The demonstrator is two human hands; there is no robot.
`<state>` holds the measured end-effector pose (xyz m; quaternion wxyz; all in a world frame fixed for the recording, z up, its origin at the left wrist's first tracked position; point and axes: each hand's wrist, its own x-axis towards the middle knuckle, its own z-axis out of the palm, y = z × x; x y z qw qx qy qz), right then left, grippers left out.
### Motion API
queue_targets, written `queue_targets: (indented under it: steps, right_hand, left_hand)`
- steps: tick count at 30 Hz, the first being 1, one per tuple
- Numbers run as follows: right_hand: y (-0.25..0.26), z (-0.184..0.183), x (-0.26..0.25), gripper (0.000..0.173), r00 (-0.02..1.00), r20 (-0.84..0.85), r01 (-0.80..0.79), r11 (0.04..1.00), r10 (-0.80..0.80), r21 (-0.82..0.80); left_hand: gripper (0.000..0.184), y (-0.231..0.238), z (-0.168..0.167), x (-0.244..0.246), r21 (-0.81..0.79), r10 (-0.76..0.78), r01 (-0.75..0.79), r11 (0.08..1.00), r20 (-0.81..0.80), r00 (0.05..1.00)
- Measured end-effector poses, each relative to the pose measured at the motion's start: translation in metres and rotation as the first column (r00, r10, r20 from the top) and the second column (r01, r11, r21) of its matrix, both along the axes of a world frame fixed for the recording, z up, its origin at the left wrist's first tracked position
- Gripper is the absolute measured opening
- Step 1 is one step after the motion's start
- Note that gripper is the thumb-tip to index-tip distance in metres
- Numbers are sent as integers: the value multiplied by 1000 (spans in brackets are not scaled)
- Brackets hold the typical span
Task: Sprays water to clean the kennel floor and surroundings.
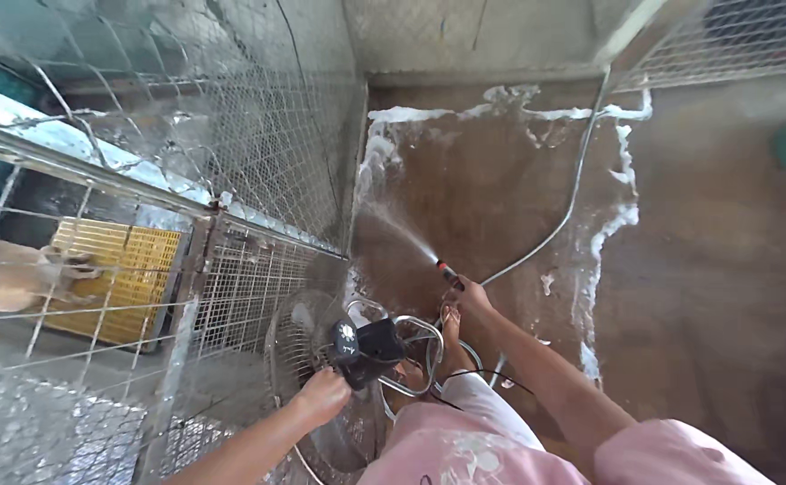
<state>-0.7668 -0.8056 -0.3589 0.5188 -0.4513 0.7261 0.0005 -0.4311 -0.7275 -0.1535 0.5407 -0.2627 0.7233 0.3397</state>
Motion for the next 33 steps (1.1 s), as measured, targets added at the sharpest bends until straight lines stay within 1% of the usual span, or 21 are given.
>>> queue_targets:
  steps: [3,8,12,15,18,20,24,27,31,33]
  right_hand:
    - [10,0,-2,54,1000,-13,25,999,-25,-29]
    - [23,5,6,54,997,52,-49,999,49,-1]
    - [12,15,13,52,999,46,-2,999,5,-53]
    - [1,20,19,49,1000,30,3,997,-1,-81]
    - [-6,21,25,47,996,60,-59,996,63,-67]
    - [-8,25,29,47,991,91,-87,993,94,-75]
    - [-15,35,35,48,994,101,-20,993,31,-114]
    - [-16,34,34,48,996,82,32,992,-22,-124]
    - [3,25,26,49,998,62,1,996,4,-85]
    - [18,25,17,48,999,44,11,998,-8,-60]
  left_hand:
    - [25,2,-1,4,-8,5,-5,1000,-5,1000]
    - [25,0,-1,8,-24,0,0,1000,4,1000]
    - [24,-3,1,7,-30,-21,21,999,6,1000]
    - [23,-4,1,6,-24,-36,37,999,15,999]
    - [23,-5,2,6,-18,-39,40,999,33,999]
    - [24,-6,4,7,-12,-15,16,1000,40,999]
    - [24,-7,6,9,-15,-15,15,1000,38,999]
    - [24,-7,7,10,-25,-13,14,1000,37,999]
    - [23,-4,7,13,-41,-7,8,999,44,999]
    - [23,-1,6,17,-49,-10,12,999,38,999]
